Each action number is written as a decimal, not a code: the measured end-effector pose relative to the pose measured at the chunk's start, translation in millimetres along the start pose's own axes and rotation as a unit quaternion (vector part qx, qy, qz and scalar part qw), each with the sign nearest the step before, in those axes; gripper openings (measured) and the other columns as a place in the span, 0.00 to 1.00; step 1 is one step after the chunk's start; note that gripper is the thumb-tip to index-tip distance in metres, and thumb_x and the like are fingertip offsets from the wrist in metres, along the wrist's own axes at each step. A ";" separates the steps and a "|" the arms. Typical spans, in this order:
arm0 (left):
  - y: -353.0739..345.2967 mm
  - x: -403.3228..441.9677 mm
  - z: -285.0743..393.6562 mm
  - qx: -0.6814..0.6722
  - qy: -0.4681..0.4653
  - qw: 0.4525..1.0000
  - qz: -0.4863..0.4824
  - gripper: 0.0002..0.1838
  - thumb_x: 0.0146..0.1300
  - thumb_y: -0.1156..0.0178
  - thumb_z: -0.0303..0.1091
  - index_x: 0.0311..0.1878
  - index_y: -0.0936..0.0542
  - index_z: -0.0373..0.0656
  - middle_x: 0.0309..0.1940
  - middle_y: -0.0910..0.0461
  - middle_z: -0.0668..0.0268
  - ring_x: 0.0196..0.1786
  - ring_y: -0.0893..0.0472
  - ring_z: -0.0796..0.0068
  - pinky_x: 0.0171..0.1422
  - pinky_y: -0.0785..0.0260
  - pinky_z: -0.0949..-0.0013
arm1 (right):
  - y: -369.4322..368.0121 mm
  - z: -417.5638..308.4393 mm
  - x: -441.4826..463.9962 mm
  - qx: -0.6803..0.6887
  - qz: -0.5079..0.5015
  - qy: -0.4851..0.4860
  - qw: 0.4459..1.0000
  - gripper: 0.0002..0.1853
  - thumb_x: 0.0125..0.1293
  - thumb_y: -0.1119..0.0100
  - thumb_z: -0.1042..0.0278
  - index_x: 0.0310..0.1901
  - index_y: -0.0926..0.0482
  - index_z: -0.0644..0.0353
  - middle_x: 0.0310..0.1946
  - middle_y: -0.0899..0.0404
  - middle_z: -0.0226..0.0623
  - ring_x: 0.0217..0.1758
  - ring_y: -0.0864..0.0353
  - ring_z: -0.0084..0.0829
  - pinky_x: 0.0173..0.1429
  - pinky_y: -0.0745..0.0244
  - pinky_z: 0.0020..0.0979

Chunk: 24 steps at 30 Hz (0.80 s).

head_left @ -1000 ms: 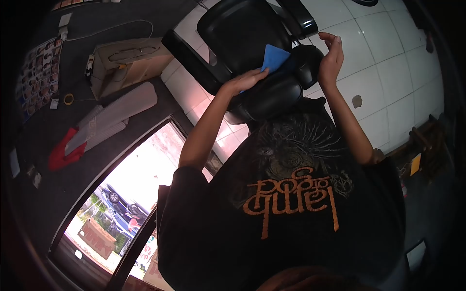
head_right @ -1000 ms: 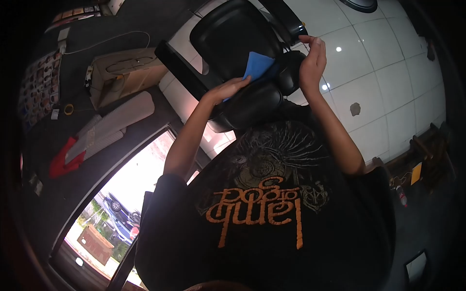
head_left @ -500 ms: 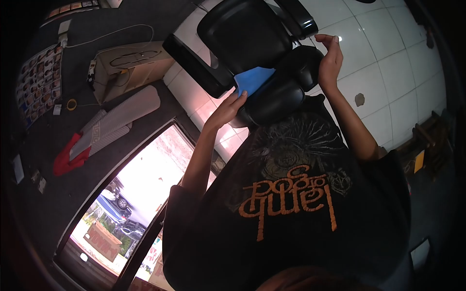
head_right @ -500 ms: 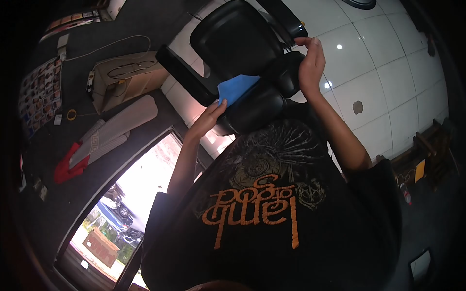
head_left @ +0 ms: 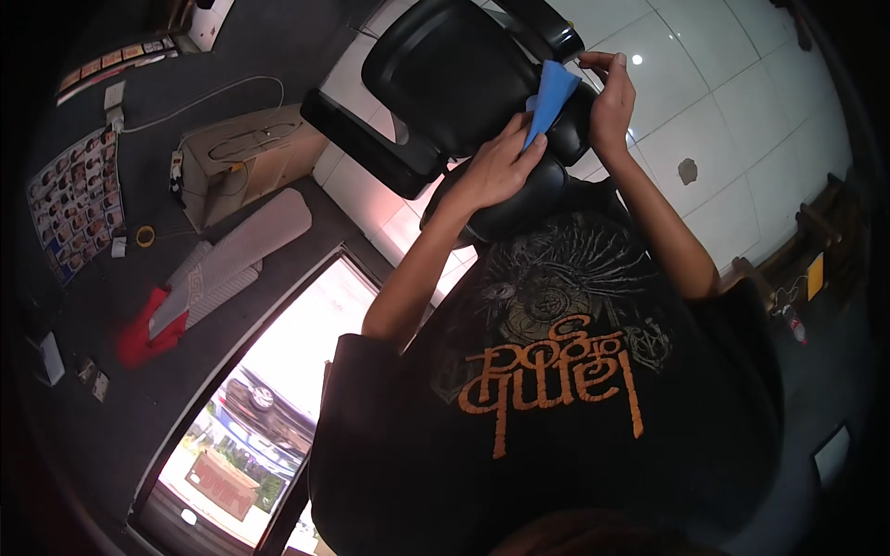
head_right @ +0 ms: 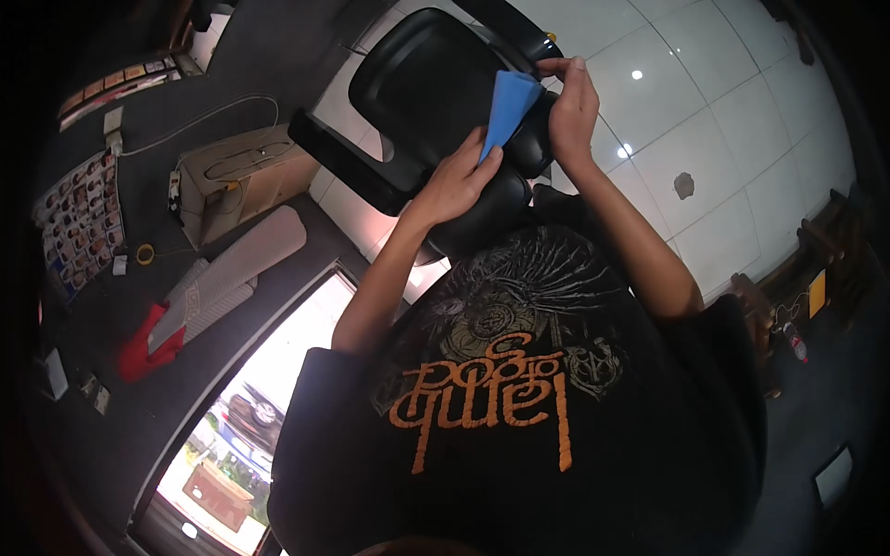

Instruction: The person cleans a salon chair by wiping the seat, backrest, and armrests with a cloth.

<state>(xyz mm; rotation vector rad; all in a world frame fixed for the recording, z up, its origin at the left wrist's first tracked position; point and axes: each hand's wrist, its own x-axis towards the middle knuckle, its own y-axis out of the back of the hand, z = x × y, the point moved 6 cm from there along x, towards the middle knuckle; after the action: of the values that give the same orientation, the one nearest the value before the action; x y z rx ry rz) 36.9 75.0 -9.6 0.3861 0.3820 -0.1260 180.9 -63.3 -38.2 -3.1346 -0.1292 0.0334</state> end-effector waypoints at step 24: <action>-70.5 106.7 51.7 0.457 -0.179 0.871 -0.029 0.21 0.76 0.44 0.50 0.58 0.12 0.48 0.67 0.19 0.62 0.76 0.29 0.50 0.79 0.38 0.45 | 118.8 -1.6 -10.4 -0.038 0.114 -0.039 0.992 0.25 0.85 0.57 0.52 0.56 0.16 0.65 0.55 0.17 0.42 0.66 0.23 0.35 0.74 0.36 0.37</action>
<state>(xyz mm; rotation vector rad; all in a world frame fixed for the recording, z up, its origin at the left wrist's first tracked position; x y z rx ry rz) 139.2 -15.1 -30.7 1.2720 -0.0654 -0.4377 180.4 -182.6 -37.0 -3.2077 0.2329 0.1556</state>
